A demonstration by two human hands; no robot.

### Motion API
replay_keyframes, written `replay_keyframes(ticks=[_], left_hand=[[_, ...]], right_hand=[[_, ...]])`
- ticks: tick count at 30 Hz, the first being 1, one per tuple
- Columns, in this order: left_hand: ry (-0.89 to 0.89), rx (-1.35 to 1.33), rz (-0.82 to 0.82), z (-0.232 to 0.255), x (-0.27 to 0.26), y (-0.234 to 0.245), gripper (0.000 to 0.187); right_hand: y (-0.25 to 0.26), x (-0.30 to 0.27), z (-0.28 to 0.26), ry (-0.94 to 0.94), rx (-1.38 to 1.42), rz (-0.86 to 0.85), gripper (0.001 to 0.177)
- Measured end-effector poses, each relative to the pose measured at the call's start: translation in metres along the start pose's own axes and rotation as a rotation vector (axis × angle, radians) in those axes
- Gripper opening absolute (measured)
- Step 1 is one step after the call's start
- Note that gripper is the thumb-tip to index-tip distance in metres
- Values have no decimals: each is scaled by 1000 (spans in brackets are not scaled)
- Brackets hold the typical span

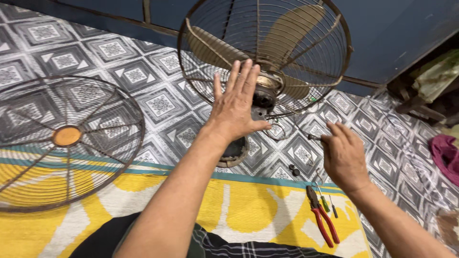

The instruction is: The person disassembles an electric fan by removing the front grille and then detaching the motor and blade assembly from the base. The components are placed on the floor.

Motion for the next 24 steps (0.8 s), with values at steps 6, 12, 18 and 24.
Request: replay_keyframes(ticks=[6, 12, 18, 24], left_hand=[[15, 8, -11, 2, -3, 4, 150], [-2, 23, 11, 0, -5, 6, 150], [-31, 34, 48, -1, -12, 6, 153], [-31, 48, 39, -2, -11, 4, 154]], right_hand=[[-67, -66, 38, -276, -167, -278, 18], [-140, -114, 59, -458, -231, -423, 22], [-184, -140, 63, -559, -182, -436, 23], [-189, -141, 57, -531, -148, -416, 22]])
Point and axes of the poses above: each hand's wrist, its own x-axis towards the middle knuckle, its own y-axis out of the back of the hand, z = x × y, the point moved 3 cm from there along x, towards the middle knuckle, and after that the axes turned 4 degrees about x, right-handed, at the moved point
